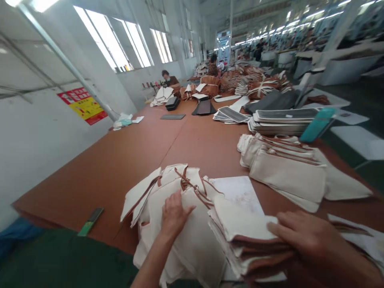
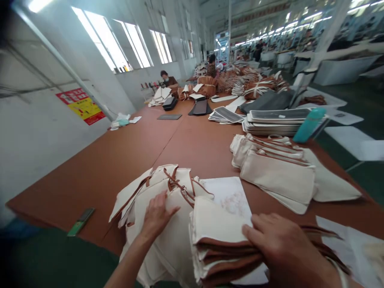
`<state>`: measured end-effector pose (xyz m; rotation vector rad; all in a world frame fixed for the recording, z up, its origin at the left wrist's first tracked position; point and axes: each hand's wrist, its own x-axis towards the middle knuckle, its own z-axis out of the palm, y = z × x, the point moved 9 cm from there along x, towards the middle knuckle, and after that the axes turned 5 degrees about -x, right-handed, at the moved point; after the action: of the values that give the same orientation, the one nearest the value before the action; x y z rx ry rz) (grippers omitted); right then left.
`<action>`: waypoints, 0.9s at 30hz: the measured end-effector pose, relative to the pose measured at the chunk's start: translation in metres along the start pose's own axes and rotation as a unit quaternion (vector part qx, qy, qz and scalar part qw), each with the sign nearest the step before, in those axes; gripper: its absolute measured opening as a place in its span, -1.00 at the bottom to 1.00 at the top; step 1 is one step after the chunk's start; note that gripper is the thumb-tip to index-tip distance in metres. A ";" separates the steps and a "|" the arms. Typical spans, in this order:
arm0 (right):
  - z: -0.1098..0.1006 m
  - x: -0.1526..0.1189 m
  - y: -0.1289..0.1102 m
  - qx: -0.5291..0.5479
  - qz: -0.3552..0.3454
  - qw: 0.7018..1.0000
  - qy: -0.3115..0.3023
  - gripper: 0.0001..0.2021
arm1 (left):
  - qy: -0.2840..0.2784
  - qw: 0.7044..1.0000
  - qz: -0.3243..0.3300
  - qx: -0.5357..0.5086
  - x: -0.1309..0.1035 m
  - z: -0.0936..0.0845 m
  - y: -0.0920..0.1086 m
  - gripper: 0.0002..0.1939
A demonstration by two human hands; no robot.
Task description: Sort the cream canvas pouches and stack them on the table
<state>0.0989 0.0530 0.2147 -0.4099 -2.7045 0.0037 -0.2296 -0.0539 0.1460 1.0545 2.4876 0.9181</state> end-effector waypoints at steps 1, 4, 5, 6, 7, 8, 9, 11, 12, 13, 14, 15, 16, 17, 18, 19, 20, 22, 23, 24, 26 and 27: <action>-0.001 0.010 -0.002 0.000 0.003 1.000 -0.029 -0.81 | -0.007 1.000 -0.008 0.021 0.005 0.002 -0.004 -0.42; -0.004 0.027 -0.005 -0.022 0.007 0.997 -0.080 -0.81 | -0.073 0.997 0.009 0.028 0.011 0.018 0.002 -0.77; -0.004 0.028 -0.004 -0.031 0.009 0.995 -0.090 -0.82 | -0.099 0.995 0.025 0.017 0.010 0.022 0.010 -0.84; -0.003 0.028 -0.002 -0.036 0.015 0.994 -0.103 -0.82 | -0.123 0.991 0.044 0.004 0.008 0.024 0.020 -0.85; -0.003 0.026 0.002 -0.036 0.021 0.992 -0.119 -0.83 | -0.139 0.988 0.068 -0.013 0.006 0.025 0.033 -0.82; -0.002 0.024 0.006 -0.028 0.030 0.990 -0.137 -0.84 | -0.145 0.984 0.096 -0.037 0.005 0.023 0.047 -0.79; -0.003 0.021 0.010 -0.012 0.039 0.987 -0.157 -0.87 | -0.141 0.980 0.126 -0.066 0.006 0.020 0.062 -0.77; -0.006 0.017 0.018 0.035 0.057 0.979 -0.194 -0.94 | -0.127 0.966 0.181 -0.132 0.009 0.016 0.091 -0.75; -0.010 0.016 0.021 0.061 0.062 0.974 -0.208 -0.96 | -0.124 0.958 0.204 -0.159 0.012 0.016 0.104 -0.73; -0.015 0.015 0.023 0.085 0.066 0.970 -0.219 -0.95 | -0.125 0.951 0.221 -0.176 0.016 0.019 0.114 -0.71; -0.019 0.015 0.025 0.102 0.068 0.966 -0.227 -0.93 | -0.128 0.947 0.232 -0.180 0.022 0.024 0.123 -0.69; -0.025 0.015 0.026 0.113 0.068 0.964 -0.229 -0.92 | -0.129 0.945 0.241 -0.179 0.027 0.030 0.131 -0.70; -0.029 0.015 0.028 0.117 0.069 0.964 -0.229 -0.91 | -0.122 0.945 0.248 -0.175 0.034 0.036 0.137 -0.72; -0.033 0.014 0.030 0.117 0.071 0.964 -0.229 -0.91 | -0.110 0.946 0.251 -0.171 0.041 0.041 0.142 -0.76; -0.036 0.013 0.032 0.115 0.075 0.964 -0.229 -0.91 | -0.095 0.948 0.252 -0.170 0.048 0.045 0.147 -0.79; -0.037 0.011 0.034 0.111 0.079 0.964 -0.228 -0.91 | -0.084 0.949 0.251 -0.171 0.054 0.050 0.151 -0.81; -0.038 0.008 0.036 0.108 0.081 0.964 -0.228 -0.91 | -0.078 0.949 0.251 -0.173 0.060 0.056 0.156 -0.82; -0.037 0.002 0.040 0.104 0.081 0.964 -0.231 -0.92 | -0.073 0.948 0.251 -0.183 0.067 0.067 0.166 -0.83; -0.037 -0.001 0.042 0.103 0.080 0.964 -0.232 -0.93 | -0.073 0.946 0.251 -0.190 0.069 0.072 0.171 -0.83; -0.036 -0.004 0.044 0.102 0.080 0.964 -0.233 -0.94 | -0.076 0.944 0.251 -0.198 0.069 0.078 0.176 -0.84; -0.035 -0.009 0.050 0.103 0.090 0.962 -0.236 -0.95 | -0.099 0.938 0.251 -0.216 0.067 0.091 0.186 -0.83; -0.035 -0.011 0.054 0.103 0.098 0.961 -0.237 -0.95 | -0.120 0.934 0.252 -0.225 0.064 0.099 0.190 -0.83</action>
<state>0.1374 0.0999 0.2389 -0.6836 -3.0695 0.4947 -0.1237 0.1368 0.1944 1.5448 1.7088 1.3244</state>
